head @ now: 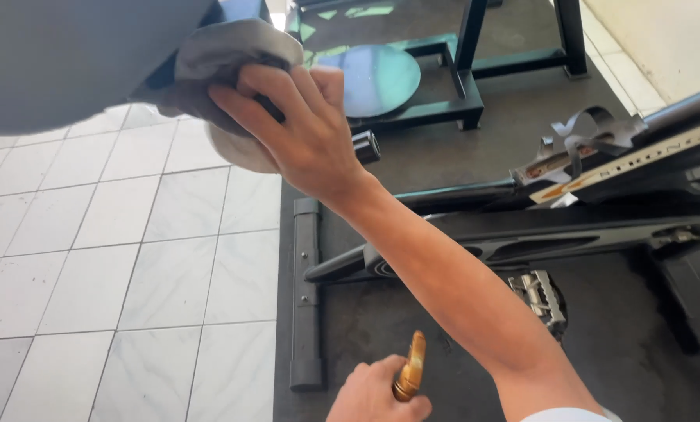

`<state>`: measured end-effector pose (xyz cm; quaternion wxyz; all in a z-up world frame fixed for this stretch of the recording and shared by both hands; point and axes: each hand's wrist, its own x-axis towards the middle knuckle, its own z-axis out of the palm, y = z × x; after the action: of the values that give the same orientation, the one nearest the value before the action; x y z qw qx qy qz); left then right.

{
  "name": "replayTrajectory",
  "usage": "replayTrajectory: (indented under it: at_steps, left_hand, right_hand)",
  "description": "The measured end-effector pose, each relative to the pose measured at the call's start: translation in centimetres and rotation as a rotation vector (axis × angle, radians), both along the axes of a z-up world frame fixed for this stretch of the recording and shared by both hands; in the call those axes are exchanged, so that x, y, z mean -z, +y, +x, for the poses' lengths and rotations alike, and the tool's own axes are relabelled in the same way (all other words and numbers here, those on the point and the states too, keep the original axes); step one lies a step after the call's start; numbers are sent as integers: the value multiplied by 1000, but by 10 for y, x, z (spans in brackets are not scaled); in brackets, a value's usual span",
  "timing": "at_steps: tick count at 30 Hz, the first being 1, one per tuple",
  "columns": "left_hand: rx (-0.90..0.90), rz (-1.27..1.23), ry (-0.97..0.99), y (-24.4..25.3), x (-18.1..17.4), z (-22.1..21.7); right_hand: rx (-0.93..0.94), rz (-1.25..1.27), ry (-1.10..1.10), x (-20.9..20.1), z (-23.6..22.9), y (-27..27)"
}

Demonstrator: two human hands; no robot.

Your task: Cleaning and detailing a stationary exercise bike using a spray bottle and a cloth.

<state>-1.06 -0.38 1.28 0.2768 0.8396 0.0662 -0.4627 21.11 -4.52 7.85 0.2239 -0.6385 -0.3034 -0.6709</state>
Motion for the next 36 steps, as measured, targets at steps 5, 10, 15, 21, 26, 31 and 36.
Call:
replayTrajectory:
  at_steps: [5,10,15,21,26,31,36]
  left_hand:
    - [-41,-58,16,12,6,-2]
    - [-86,-55,-68,15,0,-15]
    - [-45,-37,-40,13,2,-11]
    - [-192,-42,-93,17,5,-6]
    - [-149,23,-133,18,9,8]
    - [-207,16,-80,18,-4,-1]
    - [-147,-10,-104,12,-5,-10]
  right_hand:
    - [122,-50,226,84,-47,-42]
    - [-122,147,589,40,-22,-22]
    - [-484,410,1188,-16,-23,-8]
    - [-267,202,700,38,-51,9]
    - [-268,202,601,22,-17,9]
    - [116,41,550,35,-42,-16]
    - [-37,85,710,-10,-31,12]
